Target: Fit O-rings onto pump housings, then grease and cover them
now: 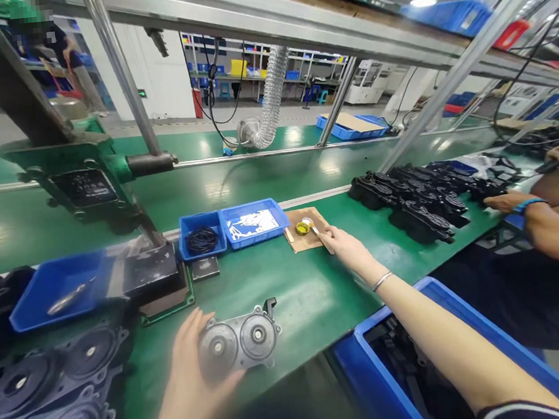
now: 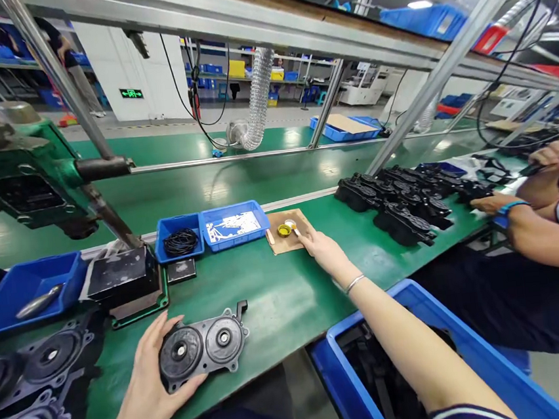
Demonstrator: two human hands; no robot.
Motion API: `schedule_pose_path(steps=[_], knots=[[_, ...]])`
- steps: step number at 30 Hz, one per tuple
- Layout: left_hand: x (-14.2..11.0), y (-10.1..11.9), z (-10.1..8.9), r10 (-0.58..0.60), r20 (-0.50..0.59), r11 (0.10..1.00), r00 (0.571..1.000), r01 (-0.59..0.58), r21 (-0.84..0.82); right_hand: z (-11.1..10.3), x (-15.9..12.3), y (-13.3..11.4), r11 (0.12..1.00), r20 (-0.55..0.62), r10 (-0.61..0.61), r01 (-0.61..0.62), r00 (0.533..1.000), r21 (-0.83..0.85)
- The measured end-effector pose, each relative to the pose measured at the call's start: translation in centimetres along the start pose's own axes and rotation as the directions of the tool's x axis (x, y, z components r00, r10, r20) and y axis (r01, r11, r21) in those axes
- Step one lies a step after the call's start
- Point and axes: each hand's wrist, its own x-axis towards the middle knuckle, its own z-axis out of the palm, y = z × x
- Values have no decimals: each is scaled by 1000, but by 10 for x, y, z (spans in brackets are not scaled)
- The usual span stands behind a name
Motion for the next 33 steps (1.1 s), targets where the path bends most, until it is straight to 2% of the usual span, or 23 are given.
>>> schedule_pose_path(steps=[5, 7, 9, 11, 14, 17, 20, 26, 33], knots=[[0, 11, 16, -81, -99, 997, 992, 80, -12, 14, 8, 27, 971, 126, -239, 236, 963, 34], [1, 10, 19, -61, -119, 998, 991, 61, -8, 15, 13, 32, 956, 140, -292, 284, 946, 75], [1, 7, 19, -6, -110, 1000, 994, 5, -8, 14, 16, 35, 952, 113, -297, 285, 948, 110], [1, 3, 14, 41, -65, 999, 997, -42, -25, 11, 19, 35, 962, 39, -243, 236, 969, 135], [0, 1, 7, 47, 4, 995, 999, -47, -90, 4, 24, 30, 981, -151, -39, 67, 988, 182], [2, 0, 6, 34, 4, 991, 999, -33, -133, -2, 35, 21, 951, -300, 204, -116, 932, 287], [4, -4, 9, 54, -26, 992, 998, -57, -117, -3, 50, 12, 896, -291, 321, -190, 901, 400], [6, -13, 12, 110, -29, 993, 994, -111, -35, 7, 69, 3, 837, -217, 403, -263, 889, 480], [7, -8, 12, -4, 7, 1000, 1000, 4, -28, 15, 72, 2, 825, -185, 409, -275, 893, 494]])
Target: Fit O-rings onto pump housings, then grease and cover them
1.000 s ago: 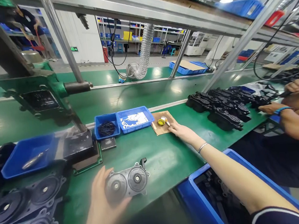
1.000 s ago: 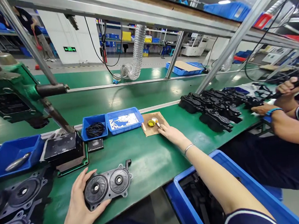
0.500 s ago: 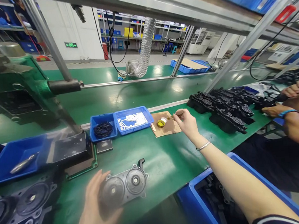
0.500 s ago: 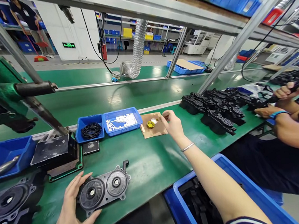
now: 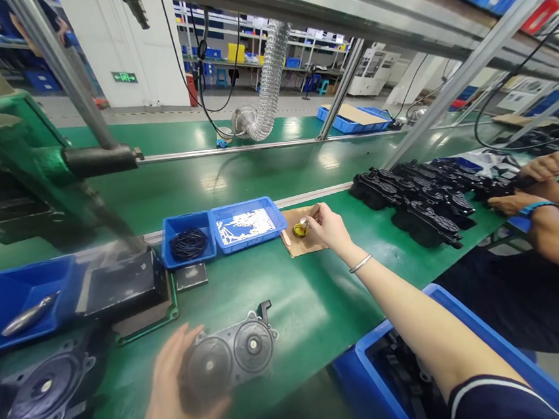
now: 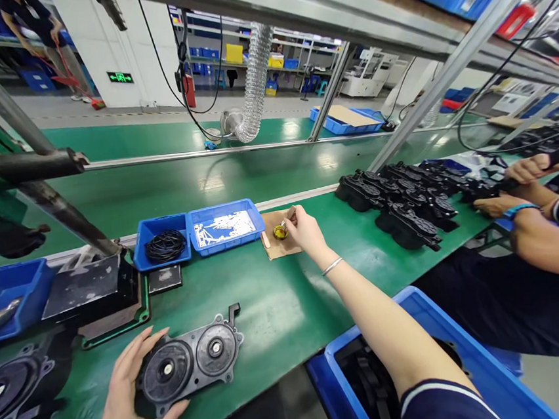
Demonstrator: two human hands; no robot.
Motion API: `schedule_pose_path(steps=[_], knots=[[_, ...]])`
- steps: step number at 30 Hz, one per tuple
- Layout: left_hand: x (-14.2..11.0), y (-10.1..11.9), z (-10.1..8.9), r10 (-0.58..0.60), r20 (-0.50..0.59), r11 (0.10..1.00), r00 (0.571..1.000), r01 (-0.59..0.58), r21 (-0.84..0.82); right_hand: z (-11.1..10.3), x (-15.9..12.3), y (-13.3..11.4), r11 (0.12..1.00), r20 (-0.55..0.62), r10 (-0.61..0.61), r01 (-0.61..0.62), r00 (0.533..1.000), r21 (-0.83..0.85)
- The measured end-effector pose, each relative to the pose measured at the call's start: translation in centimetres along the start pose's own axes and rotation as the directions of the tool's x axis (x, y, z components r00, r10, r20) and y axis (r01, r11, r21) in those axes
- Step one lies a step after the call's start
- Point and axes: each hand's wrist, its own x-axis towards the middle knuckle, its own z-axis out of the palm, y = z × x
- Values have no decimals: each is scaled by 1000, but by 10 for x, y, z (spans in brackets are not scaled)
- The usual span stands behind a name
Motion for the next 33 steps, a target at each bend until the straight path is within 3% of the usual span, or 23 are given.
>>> schedule_pose_path(steps=[9, 16, 19, 24, 29, 33], knots=[[0, -11, 1, 57, 13, 997, 998, -57, 44, 2, 0, 0, 998, 13, 51, -52, 999, 33], [0, -14, 1, 90, 7, 993, 996, -90, 71, -3, 3, 4, 954, -49, 203, -186, 978, 237], [0, -15, 1, 95, 13, 992, 995, -96, 80, -3, 4, 14, 871, -50, 352, -307, 935, 384], [0, -15, 2, 101, 7, 992, 995, -102, 80, 2, -3, 31, 656, 51, 567, -488, 822, 576], [0, -15, 2, 95, 3, 993, 995, -95, 71, 1, -9, 39, 496, 106, 660, -537, 744, 682], [0, -16, 2, 109, -7, 992, 994, -108, 62, -4, -8, 40, 423, 122, 680, -523, 723, 740]])
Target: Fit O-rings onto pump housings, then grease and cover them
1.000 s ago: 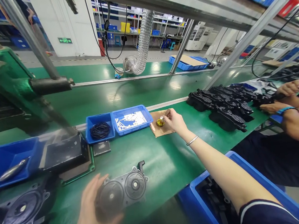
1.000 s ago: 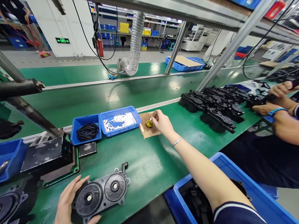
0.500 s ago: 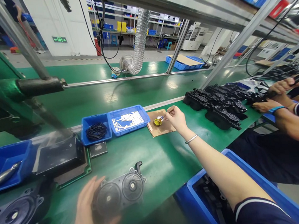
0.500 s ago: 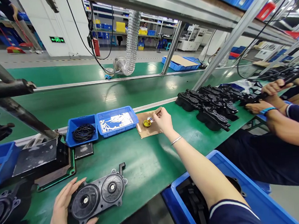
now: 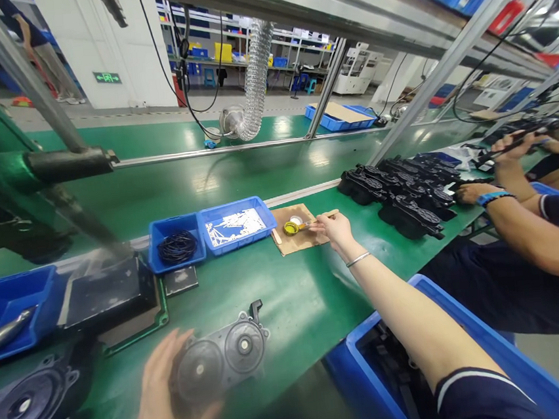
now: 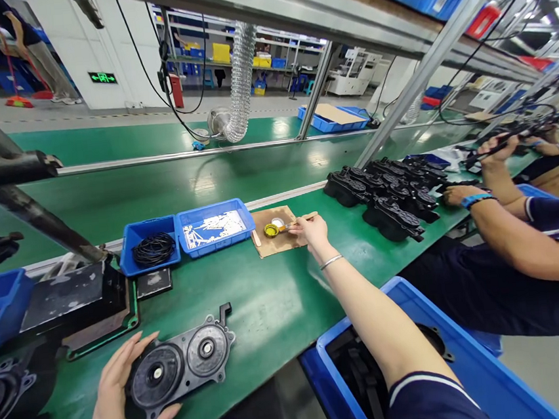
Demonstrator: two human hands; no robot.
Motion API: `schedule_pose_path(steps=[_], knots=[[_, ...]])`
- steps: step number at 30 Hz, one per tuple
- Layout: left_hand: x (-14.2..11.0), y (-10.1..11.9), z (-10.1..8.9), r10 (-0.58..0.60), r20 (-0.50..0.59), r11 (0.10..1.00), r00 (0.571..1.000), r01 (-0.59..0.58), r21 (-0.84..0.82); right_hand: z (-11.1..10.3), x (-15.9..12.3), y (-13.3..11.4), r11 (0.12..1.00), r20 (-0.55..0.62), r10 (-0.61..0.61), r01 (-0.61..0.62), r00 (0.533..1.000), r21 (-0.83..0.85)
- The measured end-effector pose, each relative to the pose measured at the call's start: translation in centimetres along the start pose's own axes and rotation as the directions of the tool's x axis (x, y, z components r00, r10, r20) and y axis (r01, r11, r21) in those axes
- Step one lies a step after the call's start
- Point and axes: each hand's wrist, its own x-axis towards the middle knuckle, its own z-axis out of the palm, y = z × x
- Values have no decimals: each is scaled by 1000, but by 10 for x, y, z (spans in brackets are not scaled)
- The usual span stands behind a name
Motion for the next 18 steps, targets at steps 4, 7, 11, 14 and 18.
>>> schedule_pose_path(steps=[4, 7, 11, 14, 18], knots=[[0, 0, 0, 14, -6, 1000, 1000, -14, 0, 0, -5, -7, 995, 34, -31, 28, 999, 93], [1, 0, 0, 31, -13, 1000, 999, -31, 6, 1, -14, -9, 987, 99, -52, 36, 994, 159], [1, 2, -1, 33, -8, 999, 999, -33, 14, 0, -23, -5, 976, 163, -45, 9, 986, 216], [1, 3, -2, 39, -12, 999, 999, -39, 13, -4, -27, 1, 973, 185, -25, -18, 982, 231], [2, 2, -2, 44, -16, 999, 999, -44, 5, -11, -31, 5, 973, 191, -18, -27, 981, 229]])
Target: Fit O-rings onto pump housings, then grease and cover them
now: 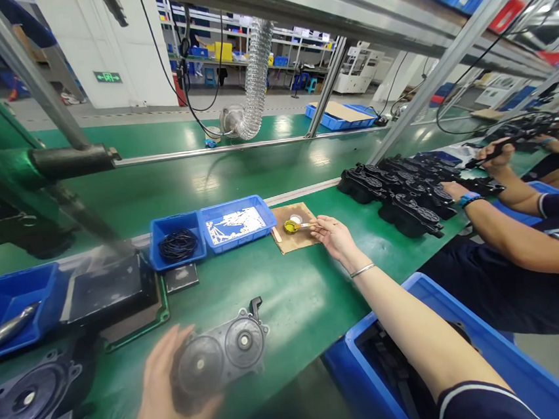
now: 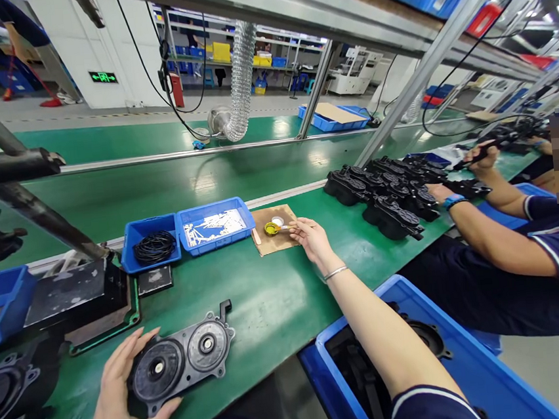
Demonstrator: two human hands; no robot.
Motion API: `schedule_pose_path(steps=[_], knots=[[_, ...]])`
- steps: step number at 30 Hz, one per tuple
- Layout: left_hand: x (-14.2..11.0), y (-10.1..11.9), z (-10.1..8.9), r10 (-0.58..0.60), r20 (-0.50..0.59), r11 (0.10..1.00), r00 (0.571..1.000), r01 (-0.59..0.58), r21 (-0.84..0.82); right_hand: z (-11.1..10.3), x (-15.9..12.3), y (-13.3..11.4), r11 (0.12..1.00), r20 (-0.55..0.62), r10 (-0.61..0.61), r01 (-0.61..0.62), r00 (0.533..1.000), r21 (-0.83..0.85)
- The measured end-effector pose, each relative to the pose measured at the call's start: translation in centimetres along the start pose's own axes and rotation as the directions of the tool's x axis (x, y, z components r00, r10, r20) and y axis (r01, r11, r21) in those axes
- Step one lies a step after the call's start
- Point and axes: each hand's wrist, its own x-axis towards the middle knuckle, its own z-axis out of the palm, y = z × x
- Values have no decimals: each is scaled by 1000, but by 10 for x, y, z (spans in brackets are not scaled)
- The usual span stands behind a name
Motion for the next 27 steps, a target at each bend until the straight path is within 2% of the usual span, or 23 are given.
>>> schedule_pose_path(steps=[6, 9, 12, 15, 17, 19, 21, 24, 27], knots=[[1, 2, -1, -20, 7, 1000, 1000, 20, -12, -10, -5, -4, 999, -20, -31, 31, 999, -14], [3, 9, -4, -31, 3, 999, 1000, 31, -42, -8, -11, -12, 998, -5, -60, 60, 998, -12], [5, 16, -9, -49, 38, 993, 998, 53, -107, 7, -27, -24, 997, 72, -76, 76, 995, 0], [7, 19, -14, -65, 92, 976, 994, 82, -200, 35, -58, -34, 999, 213, -36, 39, 976, -10], [7, 20, -15, -56, 102, 968, 993, 79, -237, 58, -83, -35, 997, 371, 3, 25, 929, -69], [8, 20, -16, -46, 96, 966, 994, 69, -247, 81, -107, -31, 993, 537, 24, 40, 843, -107], [9, 20, -16, -41, 93, 966, 995, 63, -251, 101, -123, -22, 993, 654, 30, 54, 756, -108], [9, 19, -16, -37, 93, 966, 995, 60, -252, 121, -132, -8, 991, 752, 47, 61, 658, -115], [9, 19, -16, -38, 103, 965, 994, 64, -255, 130, -128, 3, 988, 801, 91, 47, 591, -147]])
